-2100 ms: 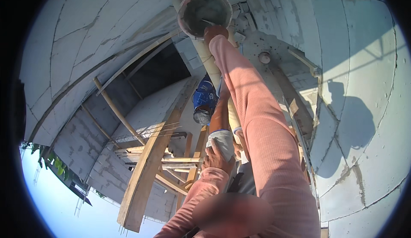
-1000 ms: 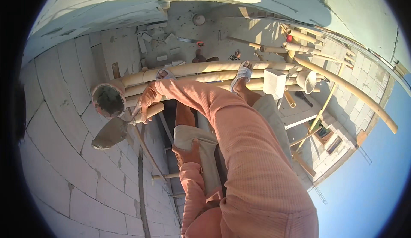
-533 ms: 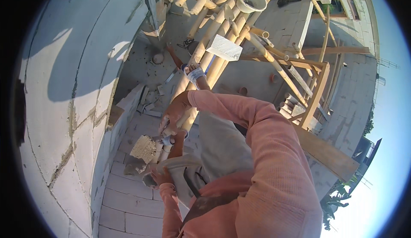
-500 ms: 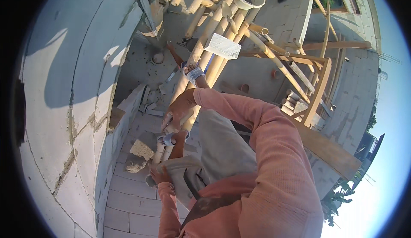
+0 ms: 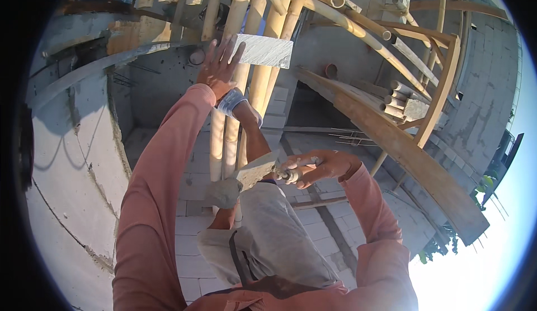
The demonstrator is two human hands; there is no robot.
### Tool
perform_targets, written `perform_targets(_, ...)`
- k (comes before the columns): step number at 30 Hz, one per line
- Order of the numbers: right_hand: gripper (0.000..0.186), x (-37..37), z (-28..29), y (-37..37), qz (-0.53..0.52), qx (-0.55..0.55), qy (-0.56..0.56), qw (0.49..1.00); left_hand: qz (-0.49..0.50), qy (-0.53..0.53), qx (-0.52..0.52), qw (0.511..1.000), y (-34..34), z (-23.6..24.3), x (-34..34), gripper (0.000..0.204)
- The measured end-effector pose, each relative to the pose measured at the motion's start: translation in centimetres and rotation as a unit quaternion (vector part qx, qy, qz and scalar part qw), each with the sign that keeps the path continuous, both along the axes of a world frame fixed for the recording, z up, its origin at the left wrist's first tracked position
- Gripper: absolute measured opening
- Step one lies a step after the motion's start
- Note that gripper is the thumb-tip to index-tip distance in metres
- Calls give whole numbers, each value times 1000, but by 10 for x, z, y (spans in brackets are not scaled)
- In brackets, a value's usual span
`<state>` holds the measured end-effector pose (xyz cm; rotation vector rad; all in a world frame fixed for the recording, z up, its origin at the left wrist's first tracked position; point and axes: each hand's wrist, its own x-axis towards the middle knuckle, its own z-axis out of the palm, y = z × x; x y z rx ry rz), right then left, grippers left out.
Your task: The person scoops mortar from a bucket using a trowel, spreads it onto a block wall, positions a block piece, and taps and chips it into place with a hammer.
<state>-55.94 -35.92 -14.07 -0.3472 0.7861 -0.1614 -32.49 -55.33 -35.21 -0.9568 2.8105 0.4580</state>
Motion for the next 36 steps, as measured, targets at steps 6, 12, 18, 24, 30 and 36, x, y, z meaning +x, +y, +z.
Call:
perform_targets(6, 52, -17, -18, 29, -134, 35, -16, 990, -22, -52, -93, 994, -13, -117, -76, 126)
perform_targets(12, 54, -14, -10, 33, -160, 110, -21, 981, 45, -72, -26, 996, -10, -101, -81, 113)
perform_targets(18, 42, 22, 39, -18, -145, 49, 30, 988, 448, -79, 317, 832, 20, 4, 49, 130)
perform_targets(24, 55, 101, 125, -78, -43, -54, -44, 997, 738, 279, 399, 467, 200, 121, 233, 137)
perform_targets(30, 57, 189, 257, -143, 55, -209, 12, 976, 832, 421, 343, 115, 328, 304, 288, 81)
perform_targets(36, 53, 284, 381, -225, 142, -623, 132, 758, 760, 558, 326, -63, 467, 400, 307, 68)
